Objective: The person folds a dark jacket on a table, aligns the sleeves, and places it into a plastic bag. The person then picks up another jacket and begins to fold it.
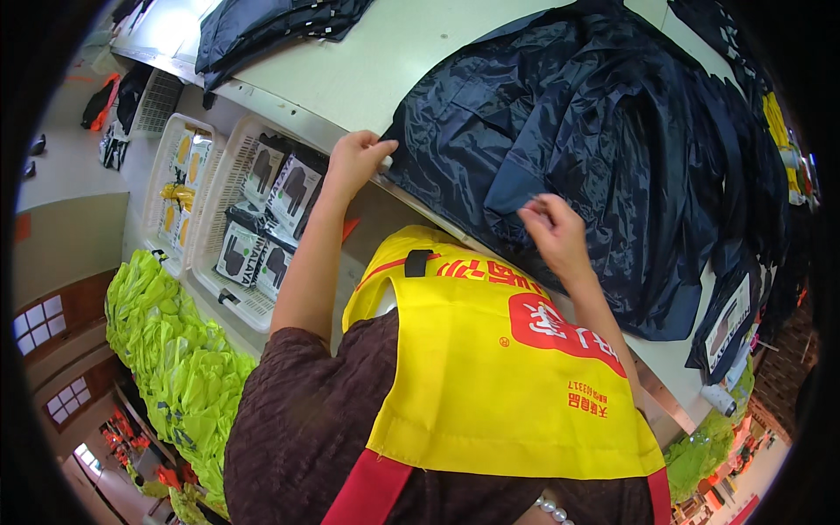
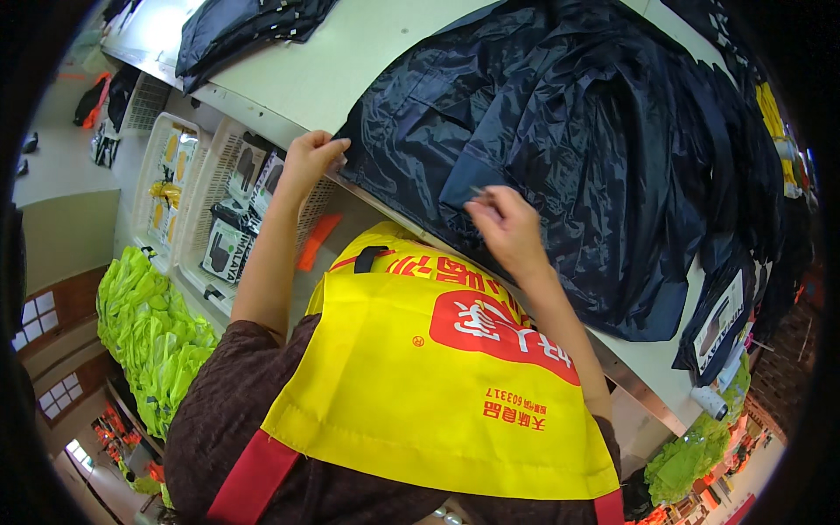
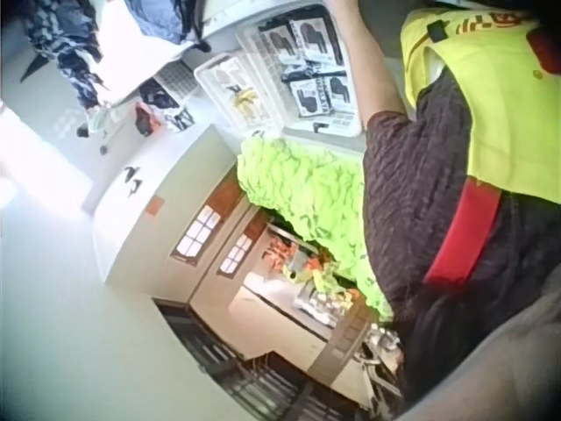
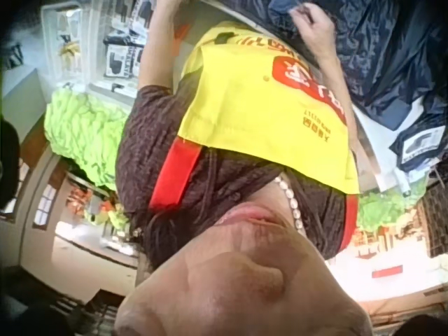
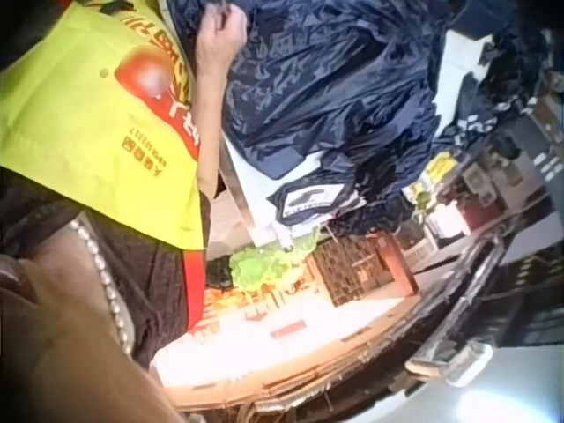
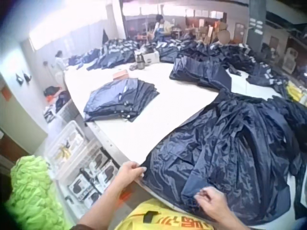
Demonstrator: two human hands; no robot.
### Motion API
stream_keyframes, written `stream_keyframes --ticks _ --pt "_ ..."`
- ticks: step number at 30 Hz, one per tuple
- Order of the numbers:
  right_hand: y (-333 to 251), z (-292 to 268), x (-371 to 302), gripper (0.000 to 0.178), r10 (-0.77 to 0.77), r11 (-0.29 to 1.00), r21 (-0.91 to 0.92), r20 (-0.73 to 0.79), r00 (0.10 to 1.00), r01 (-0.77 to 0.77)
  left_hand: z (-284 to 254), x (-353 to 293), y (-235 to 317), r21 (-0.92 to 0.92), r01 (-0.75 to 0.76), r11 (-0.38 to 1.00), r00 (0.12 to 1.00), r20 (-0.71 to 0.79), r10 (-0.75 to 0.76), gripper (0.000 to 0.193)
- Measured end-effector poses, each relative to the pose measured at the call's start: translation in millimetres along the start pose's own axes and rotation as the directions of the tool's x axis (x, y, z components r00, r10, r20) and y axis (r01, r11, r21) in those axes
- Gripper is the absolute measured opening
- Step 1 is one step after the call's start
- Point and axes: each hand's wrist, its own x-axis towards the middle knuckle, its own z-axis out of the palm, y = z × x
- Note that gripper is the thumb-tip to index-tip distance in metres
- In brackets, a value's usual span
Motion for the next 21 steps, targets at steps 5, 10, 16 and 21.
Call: stream_keyframes --ticks 5,10,16,21 --pt "-36 61 30 0.035 -0.209 0.971 -0.106 0.074 0.975 0.216 -2 -1 55 -0.154 -0.004 0.988 0.996 0.085 0.018 0.023" --pt "-17 82 53 0.023 -0.303 0.932 -0.217 -0.031 0.952 0.290 6 -1 68 -0.352 0.064 0.934 0.991 0.129 -0.020 0.024" --pt "-22 62 68 0.014 -0.231 0.970 -0.069 0.034 0.972 0.233 14 -21 37 -0.607 0.103 0.788 0.994 0.041 -0.099 0.034" --pt "-21 68 67 0.016 -0.236 0.969 -0.056 0.070 0.969 0.240 36 -73 14 -0.640 0.054 0.766 0.998 0.020 -0.054 0.033"
